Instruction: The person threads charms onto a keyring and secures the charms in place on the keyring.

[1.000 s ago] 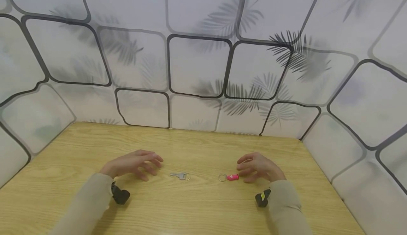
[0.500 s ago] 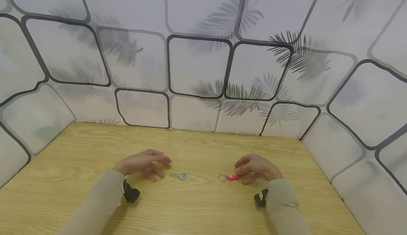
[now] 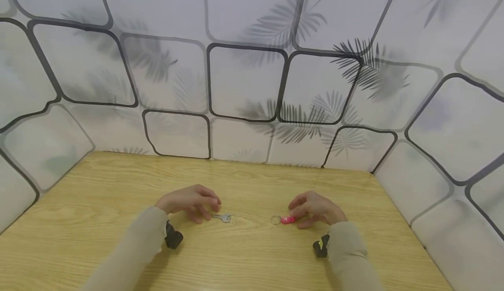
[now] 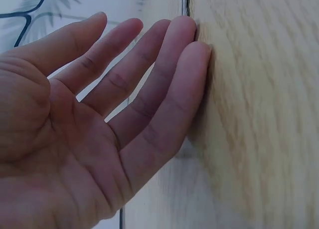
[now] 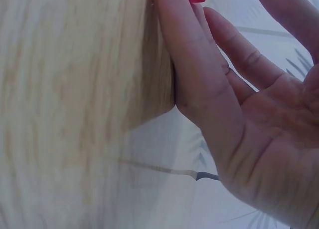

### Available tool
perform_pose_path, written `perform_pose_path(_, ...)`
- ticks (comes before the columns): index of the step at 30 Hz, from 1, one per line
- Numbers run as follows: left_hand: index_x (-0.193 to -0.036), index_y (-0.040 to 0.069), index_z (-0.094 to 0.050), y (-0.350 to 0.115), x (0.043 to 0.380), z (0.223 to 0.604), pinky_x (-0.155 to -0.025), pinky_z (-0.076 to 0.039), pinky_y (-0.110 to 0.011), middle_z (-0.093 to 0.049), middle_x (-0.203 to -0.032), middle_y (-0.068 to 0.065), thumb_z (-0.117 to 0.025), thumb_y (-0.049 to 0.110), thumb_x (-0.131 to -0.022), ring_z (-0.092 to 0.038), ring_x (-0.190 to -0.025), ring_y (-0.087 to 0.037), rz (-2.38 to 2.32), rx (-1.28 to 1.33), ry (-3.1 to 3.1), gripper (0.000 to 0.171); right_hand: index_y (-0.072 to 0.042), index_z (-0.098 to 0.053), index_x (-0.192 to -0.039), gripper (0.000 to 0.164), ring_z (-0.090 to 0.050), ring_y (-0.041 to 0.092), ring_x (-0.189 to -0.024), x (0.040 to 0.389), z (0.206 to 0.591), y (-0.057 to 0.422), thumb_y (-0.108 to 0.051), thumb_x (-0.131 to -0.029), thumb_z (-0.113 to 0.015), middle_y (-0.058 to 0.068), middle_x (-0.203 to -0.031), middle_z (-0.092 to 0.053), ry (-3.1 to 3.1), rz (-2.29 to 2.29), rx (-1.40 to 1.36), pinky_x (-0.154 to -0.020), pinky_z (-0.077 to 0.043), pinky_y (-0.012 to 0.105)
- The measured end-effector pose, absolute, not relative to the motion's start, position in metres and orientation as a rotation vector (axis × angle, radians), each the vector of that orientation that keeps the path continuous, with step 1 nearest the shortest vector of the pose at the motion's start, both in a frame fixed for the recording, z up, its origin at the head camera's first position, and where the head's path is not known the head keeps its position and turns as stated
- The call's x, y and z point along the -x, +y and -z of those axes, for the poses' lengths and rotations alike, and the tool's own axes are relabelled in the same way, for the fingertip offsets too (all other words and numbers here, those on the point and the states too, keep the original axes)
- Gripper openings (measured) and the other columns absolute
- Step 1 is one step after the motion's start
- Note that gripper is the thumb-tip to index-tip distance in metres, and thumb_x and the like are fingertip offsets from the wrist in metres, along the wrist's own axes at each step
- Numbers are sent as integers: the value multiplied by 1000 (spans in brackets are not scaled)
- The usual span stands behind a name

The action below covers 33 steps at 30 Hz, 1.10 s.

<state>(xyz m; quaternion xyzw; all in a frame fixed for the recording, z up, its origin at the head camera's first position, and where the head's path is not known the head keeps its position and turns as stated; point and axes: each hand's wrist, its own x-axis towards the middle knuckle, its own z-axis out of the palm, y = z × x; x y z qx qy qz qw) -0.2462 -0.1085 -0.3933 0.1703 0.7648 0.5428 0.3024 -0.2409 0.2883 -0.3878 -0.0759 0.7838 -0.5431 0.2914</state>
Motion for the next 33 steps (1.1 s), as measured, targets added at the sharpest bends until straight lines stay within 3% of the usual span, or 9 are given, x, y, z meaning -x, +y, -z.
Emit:
perform_pose_path(13,-101,0,-71,-88,245,393,-56,-53,-22,-66,-72,-4,-73,2,-89,-57,-59,-12,-1228,-437,2245,13,15,-59,-118,34,-66,20,-88,242,390,287,0,-90,-71,12,-104,-66,2113,1434,189,-77,-62,41)
perform_pose_path(24,-84,2,-68,-74,236,395,-56,-49,-22,-63,-75,-4,-83,-2,-80,-54,-61,-13,-1173,-414,2419,16,16,-60,-112,30,-69,19,-82,237,390,282,6,-86,-71,8,-94,-65,2192,1372,254,-74,-62,38)
perform_pose_path(33,-80,6,-69,-65,230,393,-62,-47,-25,-63,-80,-1,-83,2,-81,-54,-69,-15,-972,-412,2573,15,14,-68,-101,17,-66,15,-75,237,390,278,9,-85,-71,4,-82,-69,2263,1298,259,-66,-61,31)
